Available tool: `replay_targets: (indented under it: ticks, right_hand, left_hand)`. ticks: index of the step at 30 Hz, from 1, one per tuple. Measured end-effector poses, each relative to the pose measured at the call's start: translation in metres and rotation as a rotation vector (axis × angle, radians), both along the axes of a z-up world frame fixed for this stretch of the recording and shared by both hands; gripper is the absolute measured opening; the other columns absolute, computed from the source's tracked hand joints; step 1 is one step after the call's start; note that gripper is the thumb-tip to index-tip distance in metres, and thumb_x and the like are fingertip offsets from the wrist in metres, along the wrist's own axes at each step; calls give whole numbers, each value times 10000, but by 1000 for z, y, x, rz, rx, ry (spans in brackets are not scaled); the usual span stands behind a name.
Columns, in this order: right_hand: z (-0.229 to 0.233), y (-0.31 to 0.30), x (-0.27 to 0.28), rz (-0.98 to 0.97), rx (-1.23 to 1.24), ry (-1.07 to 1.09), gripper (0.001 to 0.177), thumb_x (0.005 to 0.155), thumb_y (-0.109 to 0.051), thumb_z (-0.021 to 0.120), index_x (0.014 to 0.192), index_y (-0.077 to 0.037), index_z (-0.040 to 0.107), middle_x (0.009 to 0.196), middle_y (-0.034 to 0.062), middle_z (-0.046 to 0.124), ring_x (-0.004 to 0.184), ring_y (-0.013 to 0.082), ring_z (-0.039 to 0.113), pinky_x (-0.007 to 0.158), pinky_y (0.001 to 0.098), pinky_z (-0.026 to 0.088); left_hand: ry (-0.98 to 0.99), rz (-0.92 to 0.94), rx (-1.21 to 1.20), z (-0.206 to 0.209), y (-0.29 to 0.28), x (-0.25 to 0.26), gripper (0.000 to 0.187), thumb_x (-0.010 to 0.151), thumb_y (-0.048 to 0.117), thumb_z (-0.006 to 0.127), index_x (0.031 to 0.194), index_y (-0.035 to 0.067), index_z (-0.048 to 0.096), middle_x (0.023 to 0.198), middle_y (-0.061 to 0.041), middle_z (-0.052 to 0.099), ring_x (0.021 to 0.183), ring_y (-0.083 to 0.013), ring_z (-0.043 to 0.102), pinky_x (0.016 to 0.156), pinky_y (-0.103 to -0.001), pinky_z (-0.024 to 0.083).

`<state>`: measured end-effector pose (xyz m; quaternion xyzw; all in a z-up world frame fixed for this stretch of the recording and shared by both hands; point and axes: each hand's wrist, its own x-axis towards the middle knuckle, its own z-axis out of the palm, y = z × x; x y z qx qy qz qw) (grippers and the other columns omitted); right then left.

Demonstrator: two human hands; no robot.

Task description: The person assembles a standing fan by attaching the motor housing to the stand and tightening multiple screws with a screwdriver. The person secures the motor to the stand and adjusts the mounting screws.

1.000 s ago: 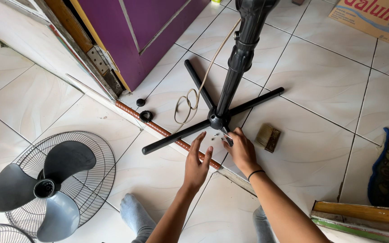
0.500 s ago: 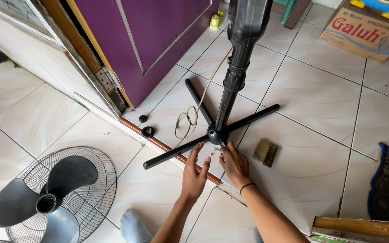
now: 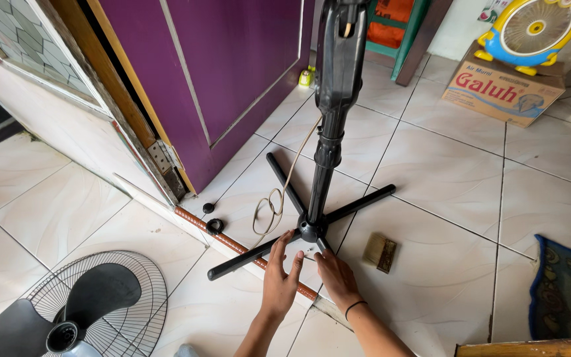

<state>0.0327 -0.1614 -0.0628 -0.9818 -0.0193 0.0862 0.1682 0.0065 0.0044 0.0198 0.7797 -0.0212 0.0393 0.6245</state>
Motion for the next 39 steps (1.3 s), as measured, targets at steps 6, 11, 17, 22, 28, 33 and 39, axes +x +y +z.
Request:
replay_targets:
  ticks: [6,11,17,22,28,33,39]
  right_hand:
    - [39,-1,4,-242,510,-156,56,935,-120,659,946,-78,695,987,79,754,890,169,730,811,329,586]
    - [96,-18,29,-276,735,-484,114,867,-140,769,917,-43,740,841,59,770,795,155,701,753,285,533]
    - [192,-31,39,-287,1146,-603,127,873,-112,796,955,-25,755,848,-1,691,710,68,549,621,241,435]
    - [267,-38,38,-274,1281,-597,141,893,-100,757,1012,-34,723,858,-26,671,650,29,507,557,218,403]
    - [316,-46,42,-145,1645,-498,110,936,-57,698,1033,-13,726,897,6,636,605,24,418,559,229,395]
    - [334,-58,40,-130,1784,-385,81,963,-47,692,1037,-16,702,972,53,629,610,25,428,576,230,402]
    - [364,-72,42,-179,1842,-382,102,966,-84,703,1052,-30,714,975,59,666,626,16,461,592,208,405]
  left_hand:
    - [-168,8,-27,30,0,5,524,986,339,607,1434,77,540,1367,-142,583,1307,-297,571,1068,-419,470]
    - [-288,-8,1,83,-9,16,436,977,309,628,1341,71,593,1191,-122,614,1104,-267,638,970,-397,513]
    - [-374,-15,0,161,-24,20,367,974,255,632,1305,96,616,1130,-111,625,1036,-263,632,934,-394,521]
    - [-567,-49,-52,215,-39,36,342,994,228,639,1308,97,611,1145,-115,608,1068,-260,637,957,-396,529]
    - [-590,7,-88,246,-45,67,463,958,247,676,1380,107,546,1256,-124,545,1138,-275,618,894,-444,539]
    - [-751,148,1,256,-43,103,727,934,252,777,1510,99,360,1419,-206,420,1329,-372,513,1051,-497,480]
    - [-484,34,40,269,-42,133,907,838,330,786,1550,167,250,1417,-198,411,1252,-382,546,1002,-487,525]
